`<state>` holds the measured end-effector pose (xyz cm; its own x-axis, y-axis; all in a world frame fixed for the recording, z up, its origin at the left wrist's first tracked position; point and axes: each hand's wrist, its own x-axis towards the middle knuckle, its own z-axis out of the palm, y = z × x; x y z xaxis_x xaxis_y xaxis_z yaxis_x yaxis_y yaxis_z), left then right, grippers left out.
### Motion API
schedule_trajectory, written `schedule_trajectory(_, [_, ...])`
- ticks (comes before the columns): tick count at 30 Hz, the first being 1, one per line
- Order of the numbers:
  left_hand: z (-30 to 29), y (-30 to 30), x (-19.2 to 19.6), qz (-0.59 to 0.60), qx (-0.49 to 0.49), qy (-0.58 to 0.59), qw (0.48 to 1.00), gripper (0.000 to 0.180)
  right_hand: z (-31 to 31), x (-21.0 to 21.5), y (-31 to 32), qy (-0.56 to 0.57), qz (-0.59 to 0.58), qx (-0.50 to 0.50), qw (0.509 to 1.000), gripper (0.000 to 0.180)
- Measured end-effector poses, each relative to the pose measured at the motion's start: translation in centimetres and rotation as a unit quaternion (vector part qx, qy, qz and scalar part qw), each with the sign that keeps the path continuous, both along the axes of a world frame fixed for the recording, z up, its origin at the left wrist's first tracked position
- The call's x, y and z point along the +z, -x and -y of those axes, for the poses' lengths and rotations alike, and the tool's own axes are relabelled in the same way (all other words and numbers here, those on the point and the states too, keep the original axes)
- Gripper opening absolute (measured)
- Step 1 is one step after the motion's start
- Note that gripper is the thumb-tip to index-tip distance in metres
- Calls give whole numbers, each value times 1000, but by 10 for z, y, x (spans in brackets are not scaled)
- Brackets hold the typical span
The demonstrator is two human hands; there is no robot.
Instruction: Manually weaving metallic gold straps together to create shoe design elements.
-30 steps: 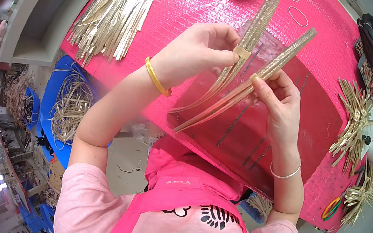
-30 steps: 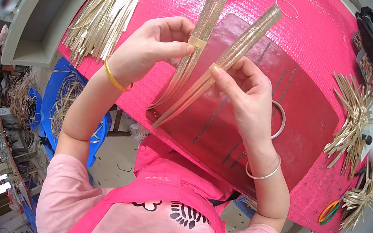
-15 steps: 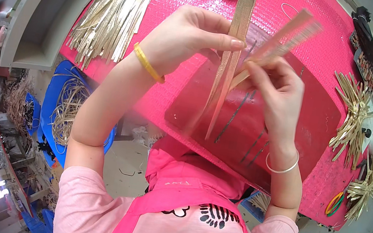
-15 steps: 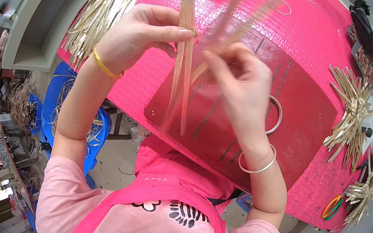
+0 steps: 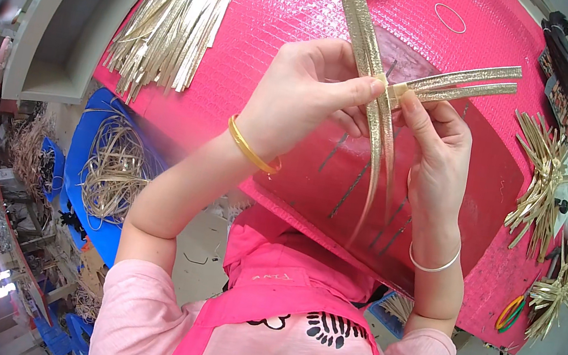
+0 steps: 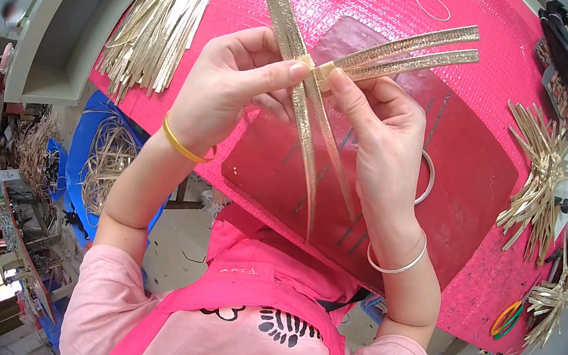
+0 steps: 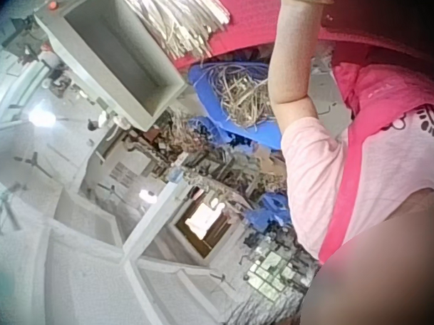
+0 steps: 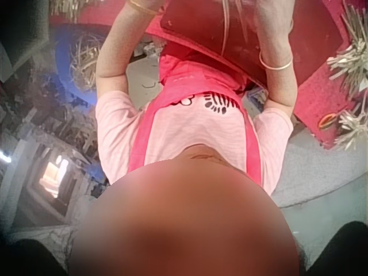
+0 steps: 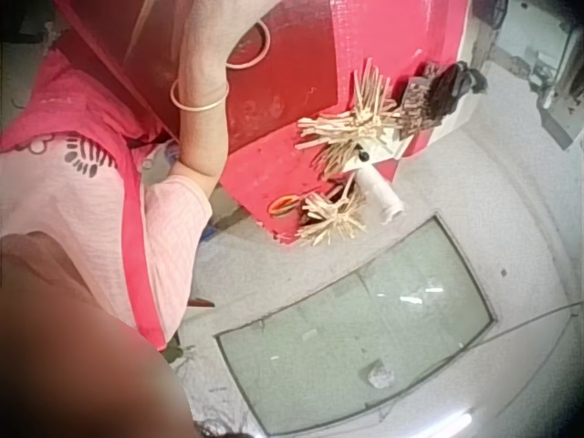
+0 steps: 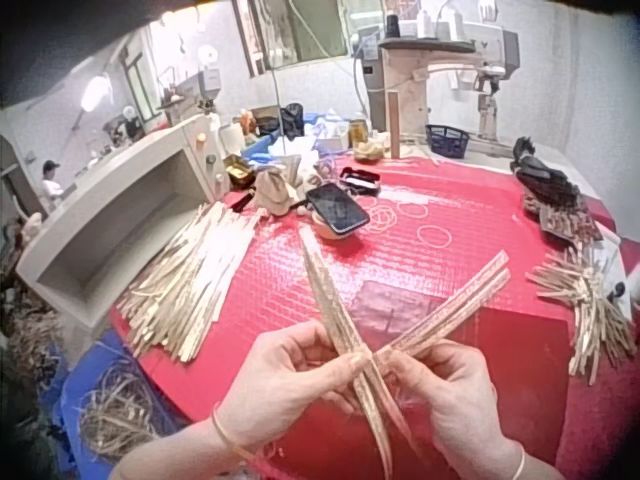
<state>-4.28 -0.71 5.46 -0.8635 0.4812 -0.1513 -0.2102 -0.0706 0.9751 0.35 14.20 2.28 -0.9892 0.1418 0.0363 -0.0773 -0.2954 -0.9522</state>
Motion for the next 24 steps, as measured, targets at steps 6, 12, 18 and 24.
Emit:
schedule_trajectory(6, [-6,-4,-12,-26,47,-46,997,16,5,6,-4,-29,3,-11,1000,13])
schedule_trajectory(12, [-7,-9,-19,-43,40,-89,994,14,2,13,-7,-160,-28,-26,986,13])
schedule_trajectory(18, [0,4,-10,-676,74,183,710,14,-10,18,-3,-70,64,92,991,17])
schedule_trajectory(24, [1,-11,-12,-557,72,211,800,16,-12,3,-1,129,111,166,971,21])
